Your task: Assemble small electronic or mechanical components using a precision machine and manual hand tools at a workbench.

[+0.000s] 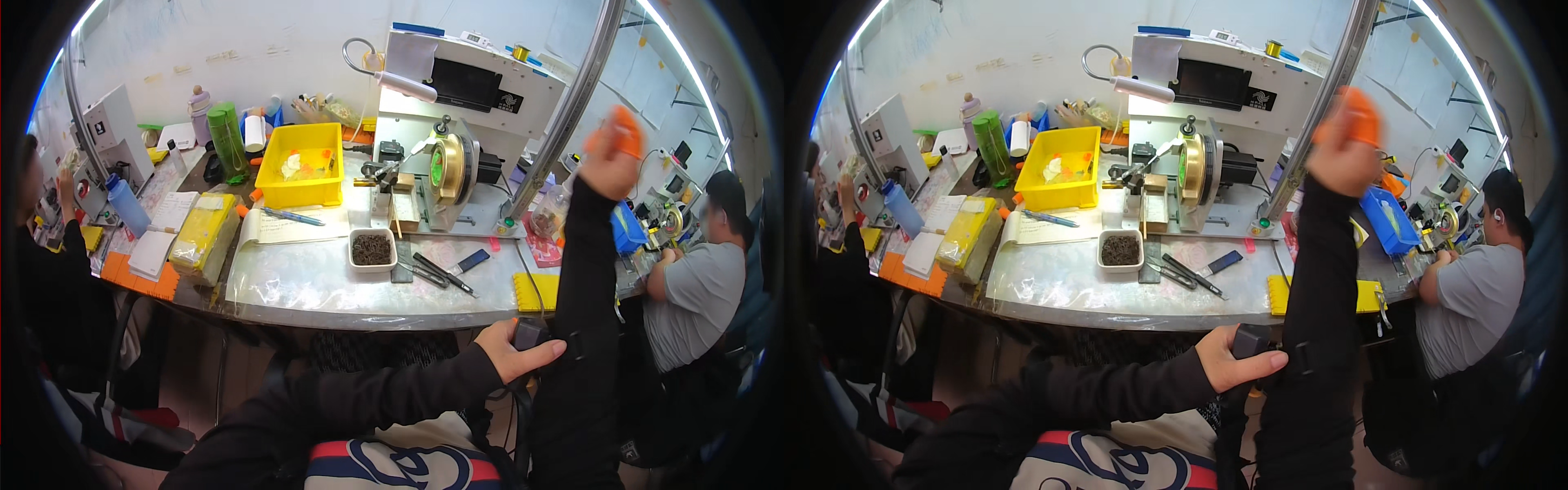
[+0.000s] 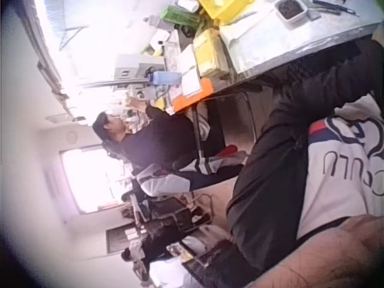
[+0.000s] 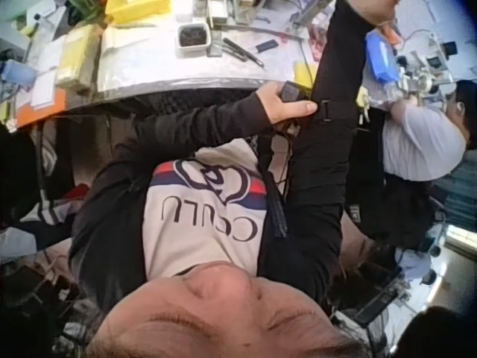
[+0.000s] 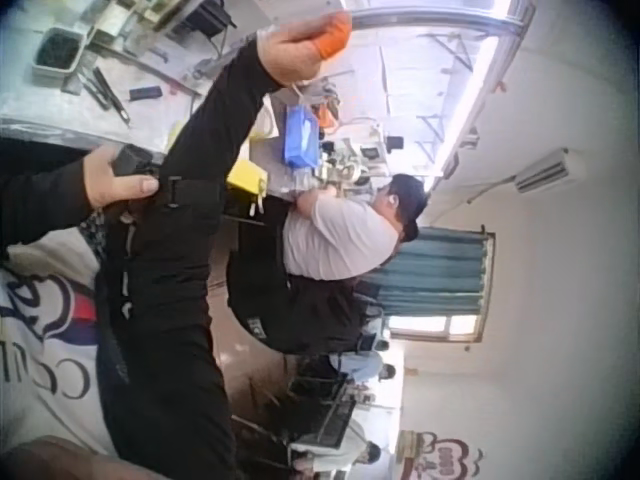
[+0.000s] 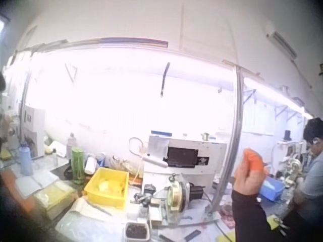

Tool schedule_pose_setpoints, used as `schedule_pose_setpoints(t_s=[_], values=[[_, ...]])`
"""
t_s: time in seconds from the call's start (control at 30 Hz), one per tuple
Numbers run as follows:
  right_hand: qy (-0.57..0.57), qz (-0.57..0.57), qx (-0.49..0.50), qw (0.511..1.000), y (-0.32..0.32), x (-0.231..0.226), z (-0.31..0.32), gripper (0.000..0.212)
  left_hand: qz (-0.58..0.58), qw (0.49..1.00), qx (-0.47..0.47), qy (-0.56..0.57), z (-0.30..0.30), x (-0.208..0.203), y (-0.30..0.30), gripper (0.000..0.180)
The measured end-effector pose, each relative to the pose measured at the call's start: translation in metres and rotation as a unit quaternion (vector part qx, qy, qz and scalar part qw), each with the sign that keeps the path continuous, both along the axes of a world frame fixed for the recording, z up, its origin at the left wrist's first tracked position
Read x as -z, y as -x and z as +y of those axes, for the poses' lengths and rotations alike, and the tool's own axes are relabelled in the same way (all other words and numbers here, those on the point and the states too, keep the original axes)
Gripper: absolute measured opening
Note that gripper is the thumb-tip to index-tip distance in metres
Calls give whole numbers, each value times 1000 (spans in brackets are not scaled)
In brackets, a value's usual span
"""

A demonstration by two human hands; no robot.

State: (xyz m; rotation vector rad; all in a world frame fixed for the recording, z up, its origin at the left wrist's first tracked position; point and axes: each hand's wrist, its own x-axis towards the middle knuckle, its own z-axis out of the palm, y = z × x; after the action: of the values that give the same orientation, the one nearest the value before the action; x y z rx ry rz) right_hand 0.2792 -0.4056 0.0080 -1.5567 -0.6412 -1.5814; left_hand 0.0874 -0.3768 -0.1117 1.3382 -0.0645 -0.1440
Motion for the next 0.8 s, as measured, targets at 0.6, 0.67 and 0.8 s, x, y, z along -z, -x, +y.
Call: schedule_pose_setpoints(t_s=[0.6,0.67,0.8], values=[[-329,469,-567,592,25,15,25,26,-52,975,162,144,-19,64,-16,45],[-181,417,-577,678,34,29,9,30,-69,974,208,53,-6,45,2,66],[355,28,-237,904,75,79,-37,21,-320,702,164,-615,87,34,33,78]])
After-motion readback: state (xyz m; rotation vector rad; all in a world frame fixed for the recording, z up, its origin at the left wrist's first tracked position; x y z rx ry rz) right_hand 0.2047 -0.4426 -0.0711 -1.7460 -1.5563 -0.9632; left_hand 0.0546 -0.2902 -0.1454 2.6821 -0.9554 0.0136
